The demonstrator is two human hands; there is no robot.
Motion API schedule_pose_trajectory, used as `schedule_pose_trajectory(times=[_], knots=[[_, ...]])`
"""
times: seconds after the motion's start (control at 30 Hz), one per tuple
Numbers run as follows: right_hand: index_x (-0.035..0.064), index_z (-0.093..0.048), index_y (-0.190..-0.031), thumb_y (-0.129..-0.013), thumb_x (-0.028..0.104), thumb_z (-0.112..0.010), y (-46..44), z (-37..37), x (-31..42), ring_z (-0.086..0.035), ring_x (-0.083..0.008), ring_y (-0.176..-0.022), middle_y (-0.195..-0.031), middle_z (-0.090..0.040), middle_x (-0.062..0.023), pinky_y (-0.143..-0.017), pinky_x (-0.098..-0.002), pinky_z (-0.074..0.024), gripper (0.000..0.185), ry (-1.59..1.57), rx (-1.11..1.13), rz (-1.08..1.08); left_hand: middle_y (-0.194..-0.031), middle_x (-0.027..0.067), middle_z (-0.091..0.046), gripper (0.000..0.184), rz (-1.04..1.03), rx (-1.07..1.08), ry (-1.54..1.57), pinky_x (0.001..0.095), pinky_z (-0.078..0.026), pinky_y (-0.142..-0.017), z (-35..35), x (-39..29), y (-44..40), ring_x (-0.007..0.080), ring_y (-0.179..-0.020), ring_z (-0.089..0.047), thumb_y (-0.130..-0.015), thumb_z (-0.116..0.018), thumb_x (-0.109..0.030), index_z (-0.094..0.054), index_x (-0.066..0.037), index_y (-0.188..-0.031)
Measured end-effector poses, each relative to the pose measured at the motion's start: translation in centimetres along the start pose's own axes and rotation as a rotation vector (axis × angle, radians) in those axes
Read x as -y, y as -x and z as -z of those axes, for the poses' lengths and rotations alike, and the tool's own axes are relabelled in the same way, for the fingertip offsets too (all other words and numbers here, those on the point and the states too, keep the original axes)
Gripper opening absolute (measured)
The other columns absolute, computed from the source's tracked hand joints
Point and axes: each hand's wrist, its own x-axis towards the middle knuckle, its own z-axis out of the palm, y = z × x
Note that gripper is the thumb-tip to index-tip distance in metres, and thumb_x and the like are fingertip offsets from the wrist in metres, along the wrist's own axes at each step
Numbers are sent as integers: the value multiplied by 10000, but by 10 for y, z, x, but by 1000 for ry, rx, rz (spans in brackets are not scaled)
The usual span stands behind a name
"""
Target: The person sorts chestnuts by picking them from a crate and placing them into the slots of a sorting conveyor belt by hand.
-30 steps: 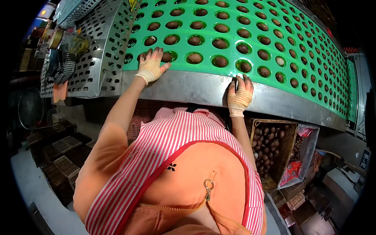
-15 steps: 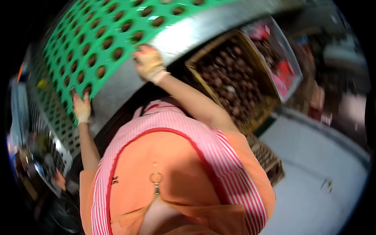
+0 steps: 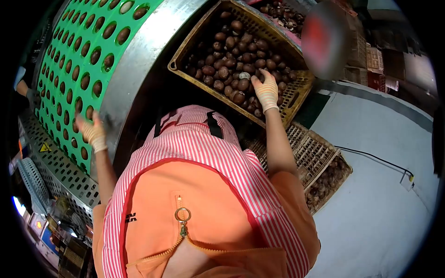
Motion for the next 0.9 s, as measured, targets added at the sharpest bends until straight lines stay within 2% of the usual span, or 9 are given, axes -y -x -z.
schedule_pose_trajectory(times=[0.1, 0.17, 0.3, 0.37, 0.47, 0.57, 0.7, 0.83, 0.9], knots=[[135, -428, -1446, -775, 428, -708, -20, -30, -27, -486, -385, -1278, -1449, -430, -215, -1063, -439, -420, 785, 97, 342, 17, -1401, 196, -477, 630, -306, 157, 318, 412, -416, -1032, -12, -148, 2, 328, -1264, -481, -848, -716, -156, -421, -6, -1384], [198, -424, -1455, -741, 425, -734, -13, -39, -8, -477, -384, -1280, -1459, -381, -199, -1056, -445, -425, 810, 135, 361, 11, -1369, 178, -508, 625, -333, 482, 529, 405, -414, -1037, -26, -221, 2, 309, -1250, -496, -835, -714, -163, -444, -26, -1382], [228, -465, -1419, -714, 454, -756, -14, -42, 1, -517, -397, -1214, -1414, -378, -179, -1040, -455, -435, 795, 272, 383, 17, -1348, 205, -506, 634, -617, 1002, 443, 400, -397, -1065, -91, -309, 13, 354, -1254, -494, -822, -689, -260, -466, -29, -1368], [238, -479, -1402, -708, 474, -760, -9, -22, 15, -534, -394, -1189, -1404, -382, -182, -1036, -453, -436, 785, 246, 455, -44, -1419, 203, -423, 715, -690, 1209, 213, 425, -442, -1024, -125, -341, 27, 389, -1246, -485, -804, -713, -280, -409, -130, -1433], [249, -538, -1345, -683, 522, -773, -11, -15, 9, -531, -397, -1207, -1436, -356, -191, -1040, -446, -432, 754, 230, 520, -26, -1523, 128, -299, 834, -1005, 1295, -180, 470, -449, -1011, -166, -377, 42, 379, -1291, -448, -775, -770, -292, -342, -269, -1491], [213, -626, -1249, -652, 533, -793, -20, -27, -20, -502, -399, -1255, -1485, -312, -195, -1052, -438, -423, 698, 91, 578, 185, -1545, 85, -247, 822, -1266, 1283, -376, 469, -429, -1036, -206, -383, 50, 341, -1312, -428, -765, -789, -295, -373, -266, -1473], [198, -649, -1212, -646, 503, -812, -21, -29, -17, -500, -396, -1254, -1492, -300, -212, -1054, -427, -423, 663, 43, 602, 129, -1403, 98, -384, 594, -1287, 1294, -397, 452, -478, -969, -218, -392, 49, 343, -1203, -494, -788, -765, -329, -526, -179, -1311], [200, -639, -1226, -658, 479, -814, -15, -32, -9, -497, -395, -1258, -1487, -315, -220, -1054, -429, -420, 657, 9, 549, 40, -1268, 124, -471, 550, -1130, 1273, -371, 432, -514, -916, -224, -395, 53, 347, -1149, -524, -791, -756, -354, -564, -132, -1256], [195, -636, -1231, -653, 472, -821, -14, -33, -14, -498, -392, -1248, -1455, -351, -217, -1052, -435, -417, 667, 4, 527, 36, -1298, 130, -458, 568, -1157, 1273, -440, 431, -513, -911, -218, -394, 54, 340, -1144, -528, -774, -767, -376, -581, -139, -1255]])
